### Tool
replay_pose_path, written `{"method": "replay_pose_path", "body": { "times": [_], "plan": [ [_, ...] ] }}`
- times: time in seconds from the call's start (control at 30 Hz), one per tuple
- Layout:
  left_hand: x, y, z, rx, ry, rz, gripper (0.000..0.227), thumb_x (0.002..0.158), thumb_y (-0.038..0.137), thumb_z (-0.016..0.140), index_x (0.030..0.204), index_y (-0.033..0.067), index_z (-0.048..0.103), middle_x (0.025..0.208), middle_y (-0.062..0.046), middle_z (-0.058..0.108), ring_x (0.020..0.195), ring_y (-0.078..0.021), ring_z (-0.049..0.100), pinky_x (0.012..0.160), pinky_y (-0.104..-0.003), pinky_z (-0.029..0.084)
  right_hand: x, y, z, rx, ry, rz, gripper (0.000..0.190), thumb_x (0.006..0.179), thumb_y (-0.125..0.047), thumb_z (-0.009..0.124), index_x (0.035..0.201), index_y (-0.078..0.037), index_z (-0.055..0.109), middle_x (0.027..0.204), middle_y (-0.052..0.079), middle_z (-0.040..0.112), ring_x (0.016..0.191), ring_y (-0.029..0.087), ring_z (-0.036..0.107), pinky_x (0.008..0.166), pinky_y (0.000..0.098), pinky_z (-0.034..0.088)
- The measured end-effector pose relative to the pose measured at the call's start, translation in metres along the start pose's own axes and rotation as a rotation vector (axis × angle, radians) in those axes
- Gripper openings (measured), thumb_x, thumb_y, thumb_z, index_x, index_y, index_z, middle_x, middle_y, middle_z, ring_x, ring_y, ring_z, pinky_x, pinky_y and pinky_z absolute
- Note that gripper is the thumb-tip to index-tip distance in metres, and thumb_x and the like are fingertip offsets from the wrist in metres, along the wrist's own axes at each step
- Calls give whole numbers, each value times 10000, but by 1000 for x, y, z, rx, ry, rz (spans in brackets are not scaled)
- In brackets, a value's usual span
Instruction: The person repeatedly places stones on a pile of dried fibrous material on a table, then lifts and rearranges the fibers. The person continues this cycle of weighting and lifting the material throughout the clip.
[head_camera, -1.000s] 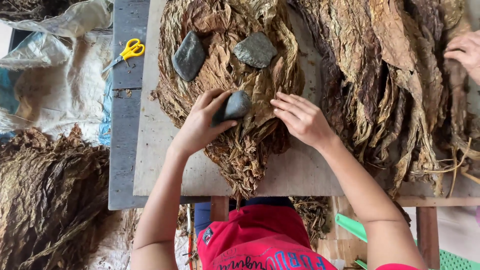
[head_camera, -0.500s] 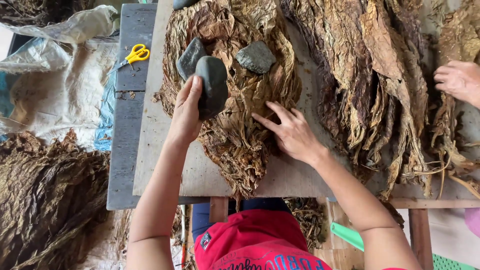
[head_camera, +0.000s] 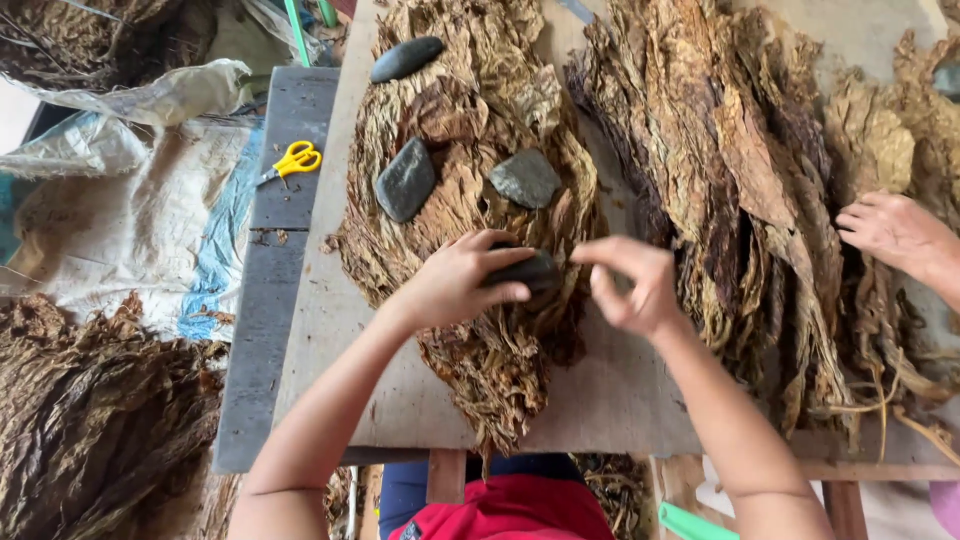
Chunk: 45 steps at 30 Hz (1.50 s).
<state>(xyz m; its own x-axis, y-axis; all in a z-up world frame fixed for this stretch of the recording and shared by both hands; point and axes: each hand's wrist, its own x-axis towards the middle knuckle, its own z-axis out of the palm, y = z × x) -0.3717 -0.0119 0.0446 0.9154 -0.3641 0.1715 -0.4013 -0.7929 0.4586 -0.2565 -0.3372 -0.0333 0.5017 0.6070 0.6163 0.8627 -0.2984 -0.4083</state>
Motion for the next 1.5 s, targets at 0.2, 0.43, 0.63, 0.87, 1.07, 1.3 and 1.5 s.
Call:
{"method": "replay_pose_path", "body": {
  "times": [0.2, 0.43, 0.63, 0.87, 1.07, 1.3, 1.5],
  "plan": [
    [81, -184, -8, -457, 773, -158, 305, 1167, 243, 826, 1380, 25, 831, 1205, -241, 805, 1166, -481, 806, 947, -573, 691, 169, 76, 21, 459, -23, 387, 353, 1220, -354, 732, 1420, -74, 811, 1302, 142, 842, 1318, 296, 791, 1161, 453, 619],
    [161, -275, -23, -449, 244, -515, 565, 888, 660, 946, 942, 102, 867, 788, -138, 768, 896, -392, 772, 856, -469, 573, 287, 103, 90, 527, -413, 534, 528, 960, -270, 990, 1390, -24, 807, 1299, 218, 836, 1196, 293, 785, 1027, 425, 667],
    [165, -224, -61, -684, 458, -251, 205, 1014, 243, 959, 1164, 117, 898, 1076, -59, 871, 1032, -169, 789, 960, -349, 614, 301, 155, 120, 601, -148, 622, 154, 1018, -270, 952, 1141, -199, 893, 964, -2, 856, 901, 58, 724, 781, 195, 565],
    [206, -235, -48, -772, 430, -128, 127, 1065, 236, 928, 1160, 154, 906, 997, -9, 835, 999, -93, 720, 957, -270, 607, 307, 178, 134, 970, -311, 812, 500, 1011, -641, 873, 1278, -228, 785, 1441, 159, 821, 1134, 213, 876, 803, 156, 681],
    [201, -251, -44, -777, 513, -102, 215, 1153, 319, 873, 1195, 110, 848, 1001, -17, 803, 986, -100, 705, 930, -267, 590, 330, 161, 130, 1105, -246, 957, 199, 908, -262, 1046, 1000, -174, 894, 991, 59, 906, 762, 113, 844, 669, 177, 653],
    [208, -224, -66, -571, 332, -246, 528, 894, 481, 960, 1236, 84, 895, 1083, -43, 911, 821, -143, 791, 705, -262, 633, 352, 161, 105, 728, -114, 638, 123, 1001, -377, 892, 1042, -265, 859, 1196, -22, 877, 1406, 269, 739, 1311, 761, 361],
    [212, -213, -73, -629, 393, 9, 309, 1168, 343, 738, 1157, 56, 851, 1086, -47, 864, 907, -130, 770, 787, -290, 619, 344, 104, 75, 499, -191, 392, 1025, 979, -600, 831, 1619, 135, 515, 1693, 365, 540, 1556, 465, 587, 1275, 518, 554]
  ]
}}
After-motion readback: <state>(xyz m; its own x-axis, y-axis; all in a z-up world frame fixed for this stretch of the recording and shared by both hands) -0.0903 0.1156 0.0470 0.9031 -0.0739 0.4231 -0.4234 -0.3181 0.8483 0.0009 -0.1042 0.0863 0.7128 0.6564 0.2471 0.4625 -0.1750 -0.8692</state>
